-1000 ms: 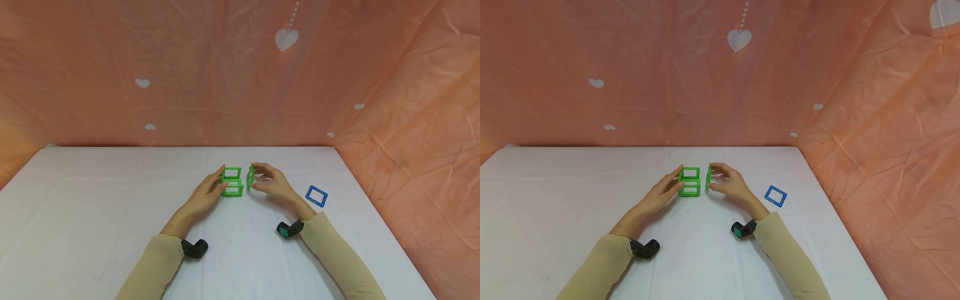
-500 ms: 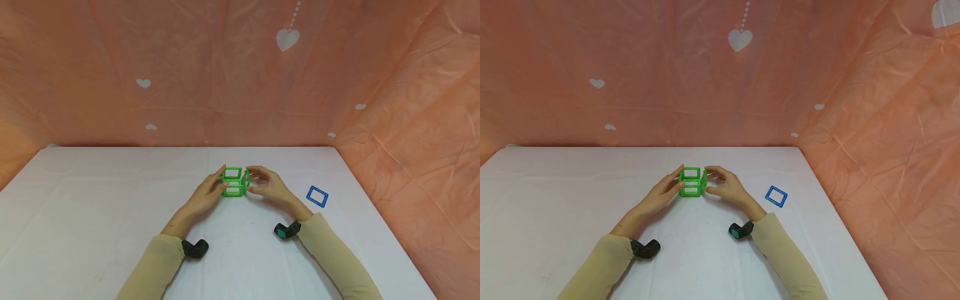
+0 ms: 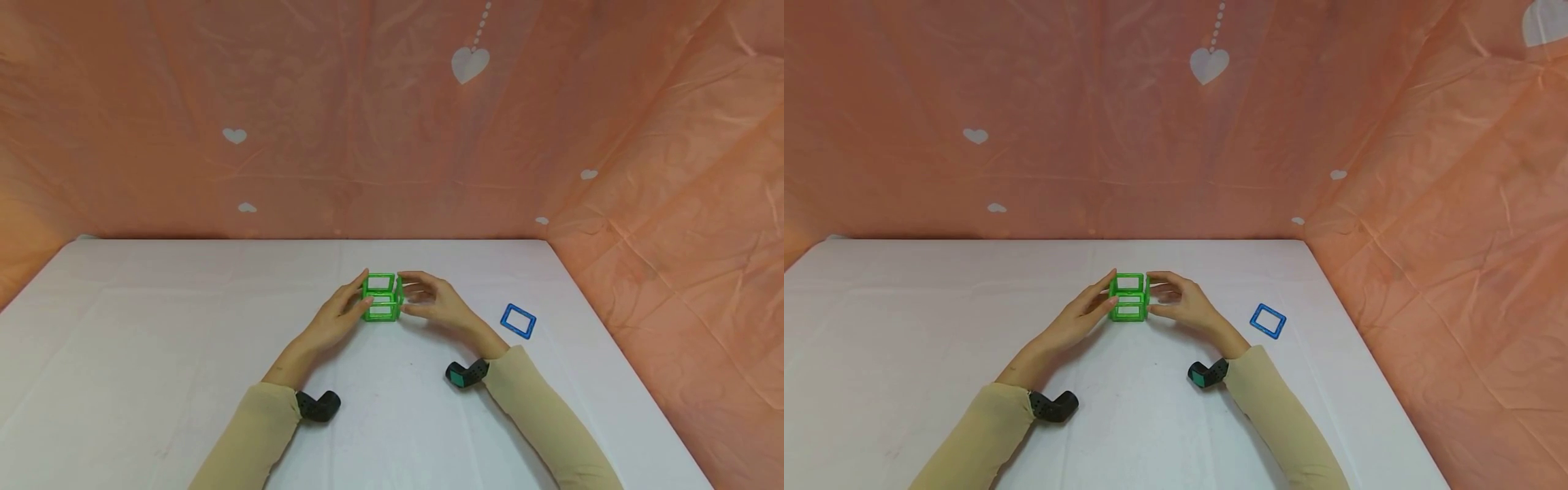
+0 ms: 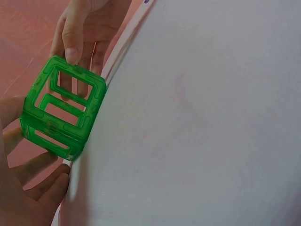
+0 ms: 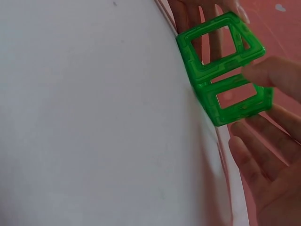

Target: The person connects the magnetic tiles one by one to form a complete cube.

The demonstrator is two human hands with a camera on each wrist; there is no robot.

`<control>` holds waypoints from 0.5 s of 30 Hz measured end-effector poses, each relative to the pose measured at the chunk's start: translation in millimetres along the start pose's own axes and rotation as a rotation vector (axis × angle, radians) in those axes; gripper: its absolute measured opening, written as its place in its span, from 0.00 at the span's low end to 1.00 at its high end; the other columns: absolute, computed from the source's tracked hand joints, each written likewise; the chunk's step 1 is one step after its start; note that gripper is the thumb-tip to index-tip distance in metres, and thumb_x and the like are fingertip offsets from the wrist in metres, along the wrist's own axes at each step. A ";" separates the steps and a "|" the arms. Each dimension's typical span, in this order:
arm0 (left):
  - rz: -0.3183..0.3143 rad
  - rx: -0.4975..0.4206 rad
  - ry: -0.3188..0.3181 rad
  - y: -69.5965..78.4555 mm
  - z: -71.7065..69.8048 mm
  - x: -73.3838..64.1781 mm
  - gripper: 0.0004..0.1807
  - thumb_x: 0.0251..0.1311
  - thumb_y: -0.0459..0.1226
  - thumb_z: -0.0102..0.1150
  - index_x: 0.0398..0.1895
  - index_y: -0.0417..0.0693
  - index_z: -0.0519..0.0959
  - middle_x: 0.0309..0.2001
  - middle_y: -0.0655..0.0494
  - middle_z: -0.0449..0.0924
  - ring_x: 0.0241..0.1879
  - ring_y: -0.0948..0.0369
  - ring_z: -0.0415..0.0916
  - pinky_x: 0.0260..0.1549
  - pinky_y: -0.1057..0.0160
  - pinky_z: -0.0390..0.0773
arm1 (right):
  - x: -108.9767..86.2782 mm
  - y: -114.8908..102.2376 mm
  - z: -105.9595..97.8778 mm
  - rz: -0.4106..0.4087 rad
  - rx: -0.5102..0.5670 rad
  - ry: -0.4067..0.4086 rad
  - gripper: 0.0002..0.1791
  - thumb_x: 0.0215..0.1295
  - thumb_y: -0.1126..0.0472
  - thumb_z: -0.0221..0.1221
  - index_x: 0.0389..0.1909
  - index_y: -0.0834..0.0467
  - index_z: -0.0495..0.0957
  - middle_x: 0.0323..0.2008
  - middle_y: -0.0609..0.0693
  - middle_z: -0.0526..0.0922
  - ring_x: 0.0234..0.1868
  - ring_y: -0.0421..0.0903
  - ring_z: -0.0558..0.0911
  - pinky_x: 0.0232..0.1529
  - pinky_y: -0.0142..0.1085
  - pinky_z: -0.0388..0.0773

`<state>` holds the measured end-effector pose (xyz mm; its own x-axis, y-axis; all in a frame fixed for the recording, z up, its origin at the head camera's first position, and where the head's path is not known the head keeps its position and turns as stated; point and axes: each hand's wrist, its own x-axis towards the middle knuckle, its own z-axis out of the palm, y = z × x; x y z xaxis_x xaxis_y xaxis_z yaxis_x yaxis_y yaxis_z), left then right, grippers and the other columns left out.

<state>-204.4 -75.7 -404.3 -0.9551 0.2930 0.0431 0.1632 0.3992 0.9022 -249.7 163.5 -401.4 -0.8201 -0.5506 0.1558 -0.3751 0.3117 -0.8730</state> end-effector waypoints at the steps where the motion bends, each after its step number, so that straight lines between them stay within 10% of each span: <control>1: 0.003 0.002 -0.002 0.1 -0.1 0.0 0.34 0.71 0.44 0.48 0.76 0.52 0.51 0.68 0.38 0.60 0.70 0.43 0.57 0.68 0.40 0.53 | 0.4 0.0 -0.2 -0.003 0.004 -0.004 0.34 0.57 0.68 0.66 0.66 0.63 0.66 0.60 0.62 0.75 0.56 0.57 0.78 0.59 0.50 0.73; 15: -0.021 0.014 0.003 1.8 0.7 -0.4 0.33 0.71 0.46 0.47 0.76 0.55 0.51 0.68 0.40 0.61 0.70 0.44 0.56 0.68 0.41 0.53 | 1.0 -7.2 0.1 -0.018 -0.018 -0.037 0.33 0.58 0.70 0.64 0.65 0.67 0.66 0.59 0.65 0.75 0.58 0.61 0.76 0.59 0.53 0.71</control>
<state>-203.5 -74.5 -403.0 -0.9591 0.2818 0.0257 0.1467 0.4174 0.8968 -247.8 160.6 -395.0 -0.7966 -0.5845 0.1540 -0.3976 0.3148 -0.8619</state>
